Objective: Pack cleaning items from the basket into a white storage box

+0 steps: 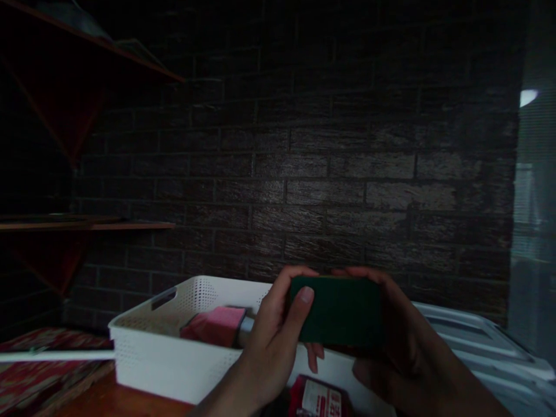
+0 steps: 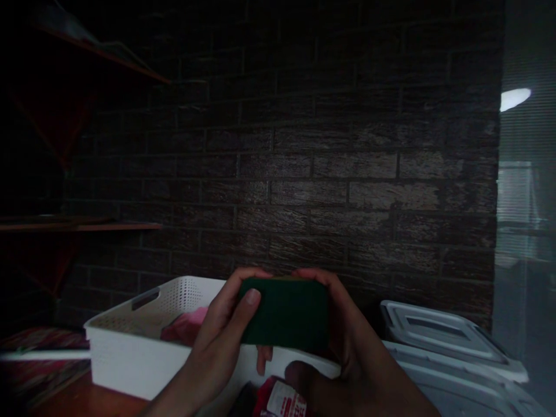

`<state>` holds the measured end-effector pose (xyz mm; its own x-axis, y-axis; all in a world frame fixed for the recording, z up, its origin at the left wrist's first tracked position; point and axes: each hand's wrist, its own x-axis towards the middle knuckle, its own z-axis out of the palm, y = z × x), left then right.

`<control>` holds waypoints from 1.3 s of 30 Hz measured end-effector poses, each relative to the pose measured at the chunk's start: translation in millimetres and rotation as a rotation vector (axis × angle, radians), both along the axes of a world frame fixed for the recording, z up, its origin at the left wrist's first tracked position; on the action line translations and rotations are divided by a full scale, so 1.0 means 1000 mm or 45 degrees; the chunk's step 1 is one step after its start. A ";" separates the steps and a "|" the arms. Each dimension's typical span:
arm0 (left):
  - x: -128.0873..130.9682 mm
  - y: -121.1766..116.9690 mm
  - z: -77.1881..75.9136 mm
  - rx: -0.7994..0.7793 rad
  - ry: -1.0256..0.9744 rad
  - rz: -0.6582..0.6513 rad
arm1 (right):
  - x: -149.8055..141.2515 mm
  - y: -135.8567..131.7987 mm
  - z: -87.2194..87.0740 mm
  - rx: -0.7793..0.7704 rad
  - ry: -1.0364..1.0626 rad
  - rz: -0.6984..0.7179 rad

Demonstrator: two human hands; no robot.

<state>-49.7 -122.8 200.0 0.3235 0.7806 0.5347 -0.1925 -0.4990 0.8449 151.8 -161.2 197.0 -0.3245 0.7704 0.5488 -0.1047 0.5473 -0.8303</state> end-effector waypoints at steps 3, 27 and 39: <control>0.001 -0.002 -0.007 0.024 0.007 0.033 | -0.012 0.004 0.003 0.078 0.003 -0.171; 0.005 -0.013 0.014 -0.196 -0.083 0.398 | -0.017 0.009 -0.015 0.146 0.029 -0.526; -0.005 0.006 0.007 -0.106 0.092 0.224 | -0.010 0.020 0.003 0.010 0.143 -0.208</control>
